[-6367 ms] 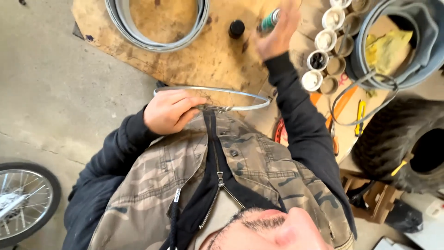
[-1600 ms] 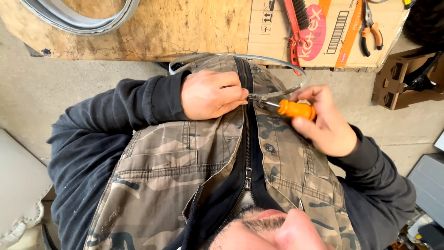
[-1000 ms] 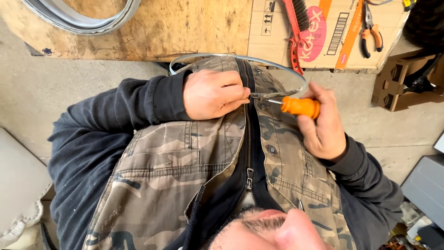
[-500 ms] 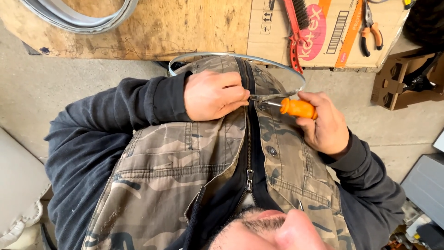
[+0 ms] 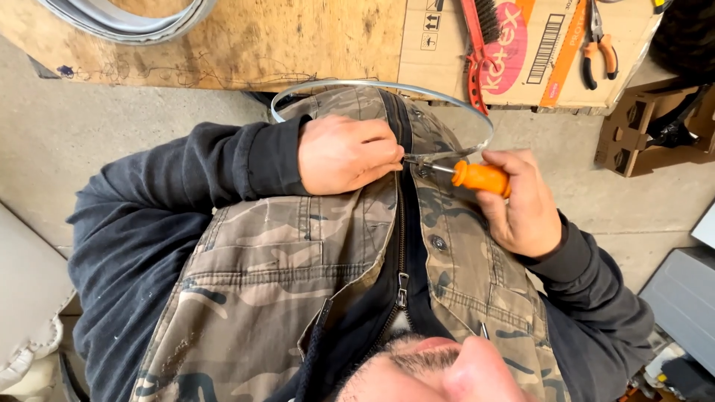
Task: Adjusting and tightening a metal ring clamp using a screwdriver and pliers on a workbench.
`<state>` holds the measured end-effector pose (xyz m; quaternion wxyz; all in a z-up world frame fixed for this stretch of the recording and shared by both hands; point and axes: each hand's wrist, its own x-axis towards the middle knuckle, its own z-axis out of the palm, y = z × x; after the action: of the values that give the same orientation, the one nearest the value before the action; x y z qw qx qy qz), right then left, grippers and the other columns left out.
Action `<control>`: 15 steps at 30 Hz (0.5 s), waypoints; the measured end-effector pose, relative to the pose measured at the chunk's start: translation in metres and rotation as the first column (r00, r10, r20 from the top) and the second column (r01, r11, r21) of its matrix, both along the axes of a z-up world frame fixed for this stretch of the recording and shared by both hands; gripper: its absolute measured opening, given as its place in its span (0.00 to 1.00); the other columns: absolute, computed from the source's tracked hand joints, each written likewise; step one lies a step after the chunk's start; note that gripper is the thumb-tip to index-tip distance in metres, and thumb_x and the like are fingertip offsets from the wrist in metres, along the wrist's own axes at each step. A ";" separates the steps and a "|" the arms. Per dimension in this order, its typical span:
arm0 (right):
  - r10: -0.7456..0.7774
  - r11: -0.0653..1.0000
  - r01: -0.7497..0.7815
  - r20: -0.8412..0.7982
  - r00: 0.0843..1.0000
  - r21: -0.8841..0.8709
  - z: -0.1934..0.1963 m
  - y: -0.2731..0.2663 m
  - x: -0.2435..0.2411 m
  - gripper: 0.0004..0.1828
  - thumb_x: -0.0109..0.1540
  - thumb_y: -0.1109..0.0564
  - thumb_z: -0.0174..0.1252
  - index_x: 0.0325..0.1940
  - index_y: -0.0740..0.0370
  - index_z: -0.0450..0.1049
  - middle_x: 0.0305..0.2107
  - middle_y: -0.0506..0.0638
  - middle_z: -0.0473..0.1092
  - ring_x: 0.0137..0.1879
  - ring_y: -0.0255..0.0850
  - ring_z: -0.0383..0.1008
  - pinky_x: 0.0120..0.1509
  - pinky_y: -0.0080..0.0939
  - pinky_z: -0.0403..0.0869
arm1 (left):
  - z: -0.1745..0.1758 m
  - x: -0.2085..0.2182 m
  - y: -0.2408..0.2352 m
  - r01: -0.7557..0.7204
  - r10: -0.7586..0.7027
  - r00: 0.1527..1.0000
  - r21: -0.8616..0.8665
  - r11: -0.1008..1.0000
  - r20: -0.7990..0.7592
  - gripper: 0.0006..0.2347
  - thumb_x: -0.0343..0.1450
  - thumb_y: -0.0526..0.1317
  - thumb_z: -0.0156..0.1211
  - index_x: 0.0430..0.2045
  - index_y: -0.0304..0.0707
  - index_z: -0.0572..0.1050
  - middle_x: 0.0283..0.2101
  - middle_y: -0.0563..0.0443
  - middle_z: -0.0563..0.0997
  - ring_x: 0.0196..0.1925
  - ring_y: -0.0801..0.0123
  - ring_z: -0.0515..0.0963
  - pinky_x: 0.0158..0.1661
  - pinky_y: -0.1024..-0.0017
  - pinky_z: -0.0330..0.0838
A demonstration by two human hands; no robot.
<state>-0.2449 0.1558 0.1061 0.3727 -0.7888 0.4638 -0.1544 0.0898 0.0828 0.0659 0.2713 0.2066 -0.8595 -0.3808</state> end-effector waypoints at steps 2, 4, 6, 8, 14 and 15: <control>-0.203 0.918 0.206 -0.046 0.978 0.340 -0.009 0.006 -0.008 0.29 0.69 0.50 0.48 0.72 0.64 0.60 0.45 0.59 0.68 0.45 0.46 0.71 0.53 0.41 0.71 | -0.001 0.000 0.001 0.005 -0.005 1.000 -0.008 1.000 0.006 0.06 0.75 0.39 0.64 0.39 0.35 0.76 0.37 0.47 0.74 0.29 0.59 0.79 0.28 0.65 0.75; -0.285 0.820 0.255 -0.021 0.958 0.512 -0.007 0.005 -0.006 0.32 0.68 0.48 0.46 0.74 0.64 0.58 0.41 0.57 0.70 0.41 0.44 0.70 0.49 0.40 0.70 | -0.001 -0.001 0.001 0.019 -0.019 1.000 -0.002 1.000 0.005 0.07 0.75 0.39 0.64 0.39 0.35 0.76 0.37 0.47 0.73 0.29 0.59 0.79 0.29 0.65 0.75; -0.367 0.691 0.281 -0.012 0.930 0.665 0.003 -0.001 0.001 0.35 0.67 0.47 0.43 0.77 0.64 0.57 0.37 0.56 0.71 0.36 0.43 0.69 0.45 0.40 0.69 | -0.001 -0.002 0.001 0.034 -0.034 0.999 0.004 0.999 0.005 0.07 0.75 0.39 0.64 0.39 0.34 0.76 0.37 0.47 0.73 0.29 0.59 0.79 0.29 0.65 0.75; -0.191 0.891 0.107 0.150 0.970 0.440 0.019 -0.013 0.016 0.34 0.69 0.46 0.46 0.73 0.68 0.50 0.45 0.61 0.64 0.45 0.45 0.66 0.52 0.41 0.68 | 0.000 -0.002 0.002 0.022 -0.022 1.000 0.015 1.000 0.001 0.07 0.75 0.39 0.64 0.40 0.34 0.76 0.37 0.47 0.73 0.30 0.59 0.79 0.29 0.65 0.75; -0.146 0.935 0.084 0.159 0.976 0.343 0.000 0.012 -0.004 0.25 0.74 0.47 0.45 0.67 0.67 0.52 0.47 0.54 0.66 0.46 0.38 0.67 0.56 0.39 0.69 | -0.002 -0.003 0.003 0.017 -0.017 0.999 -0.005 1.000 -0.027 0.07 0.75 0.39 0.64 0.40 0.35 0.76 0.38 0.48 0.75 0.32 0.58 0.80 0.31 0.64 0.76; -0.148 0.935 0.085 0.160 0.976 0.343 -0.002 0.014 -0.007 0.25 0.74 0.47 0.45 0.67 0.67 0.52 0.47 0.54 0.66 0.46 0.38 0.67 0.56 0.39 0.69 | -0.002 -0.003 0.004 0.018 -0.019 0.999 -0.005 1.000 -0.026 0.07 0.75 0.39 0.64 0.40 0.35 0.76 0.38 0.48 0.75 0.32 0.58 0.80 0.31 0.64 0.76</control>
<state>-0.2517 0.1700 0.1038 0.5322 -0.6676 0.4929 -0.1673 0.0871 0.0863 0.0635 0.2796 0.1928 -0.8586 -0.3839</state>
